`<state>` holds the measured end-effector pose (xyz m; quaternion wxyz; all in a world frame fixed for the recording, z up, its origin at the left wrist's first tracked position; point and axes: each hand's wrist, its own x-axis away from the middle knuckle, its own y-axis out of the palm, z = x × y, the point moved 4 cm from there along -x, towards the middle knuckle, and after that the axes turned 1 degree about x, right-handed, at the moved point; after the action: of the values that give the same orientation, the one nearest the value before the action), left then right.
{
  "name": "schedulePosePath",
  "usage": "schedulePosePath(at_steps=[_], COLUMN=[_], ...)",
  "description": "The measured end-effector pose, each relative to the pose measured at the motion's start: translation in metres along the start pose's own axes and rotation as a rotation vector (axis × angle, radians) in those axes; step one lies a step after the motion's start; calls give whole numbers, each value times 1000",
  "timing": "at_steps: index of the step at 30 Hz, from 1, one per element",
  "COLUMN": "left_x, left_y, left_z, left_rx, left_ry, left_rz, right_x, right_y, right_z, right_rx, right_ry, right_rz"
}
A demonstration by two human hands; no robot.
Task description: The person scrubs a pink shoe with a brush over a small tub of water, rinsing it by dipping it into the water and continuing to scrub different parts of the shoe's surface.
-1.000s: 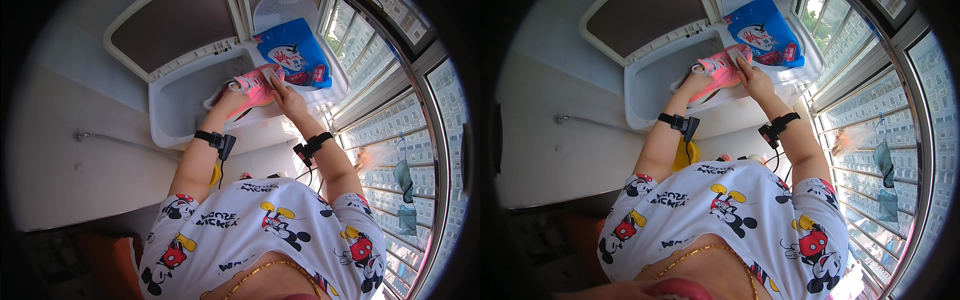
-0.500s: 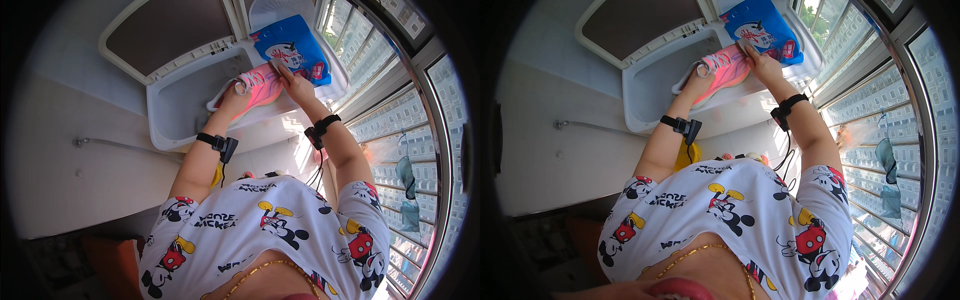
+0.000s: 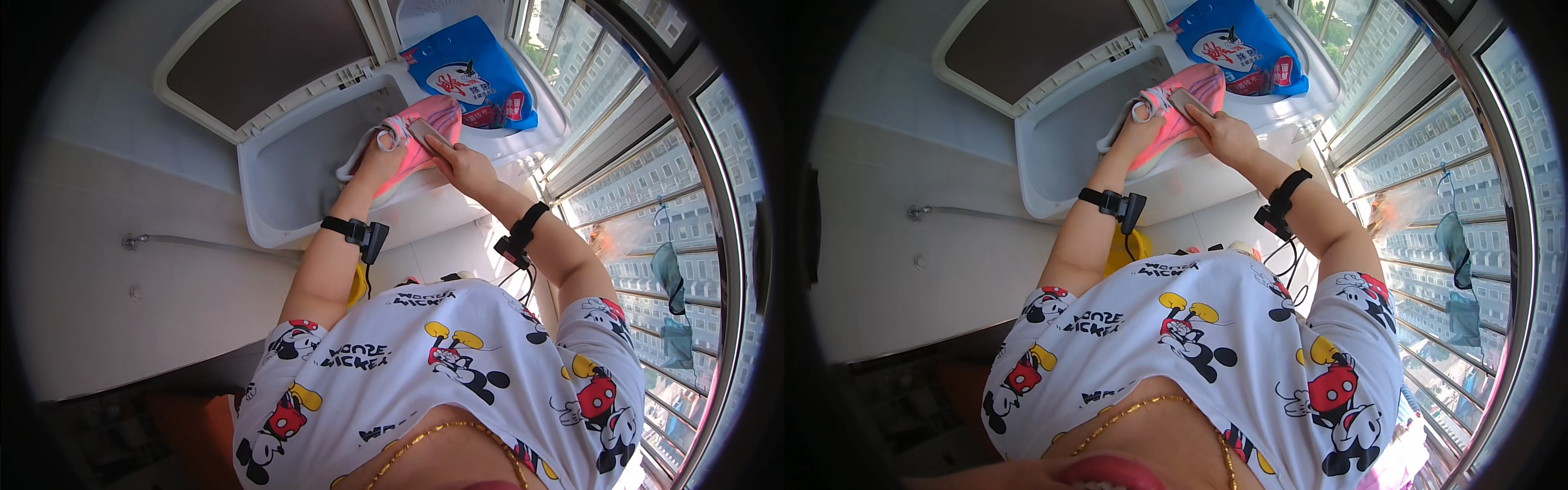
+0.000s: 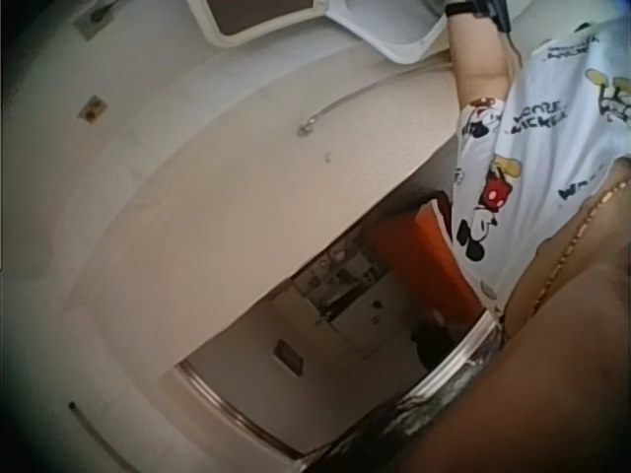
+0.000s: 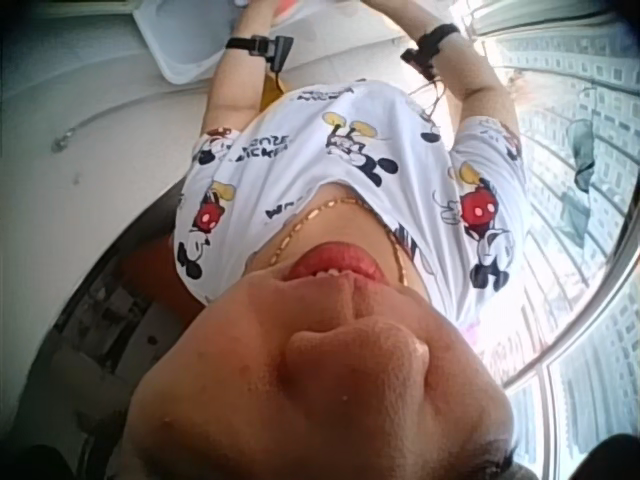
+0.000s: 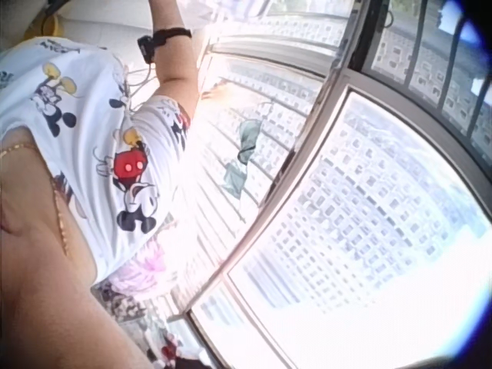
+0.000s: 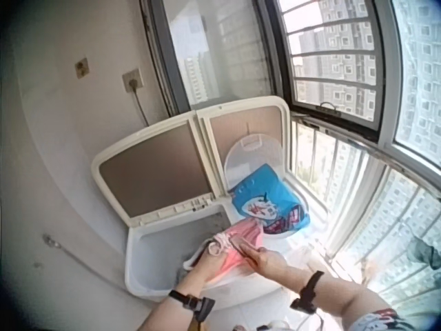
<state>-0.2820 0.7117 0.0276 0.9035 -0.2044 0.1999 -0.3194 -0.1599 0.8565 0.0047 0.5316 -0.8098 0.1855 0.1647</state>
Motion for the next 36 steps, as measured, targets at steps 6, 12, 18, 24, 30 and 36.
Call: schedulePosePath(at_steps=[6,12,18,24,30,36], left_x=[-5,-11,-22,-17,11,31], left_y=[-15,-5,-1,21,44,84], left_z=[16,-10,19,1,12,2], left_rx=[196,1176,1541,1738,1736,1065], left_ry=[-473,-555,-413,-363,-538,-547], left_rz=[-10,384,505,574,797,349], right_x=[-42,-27,-9,-21,-11,-15], right_y=[-56,-69,-49,-45,-35,-42], right_z=[51,18,4,0,5,5], right_rx=[83,-394,-576,-664,-435,-287], right_ry=[205,317,378,347,480,238], right_rz=[218,199,69,85,-49,-66])
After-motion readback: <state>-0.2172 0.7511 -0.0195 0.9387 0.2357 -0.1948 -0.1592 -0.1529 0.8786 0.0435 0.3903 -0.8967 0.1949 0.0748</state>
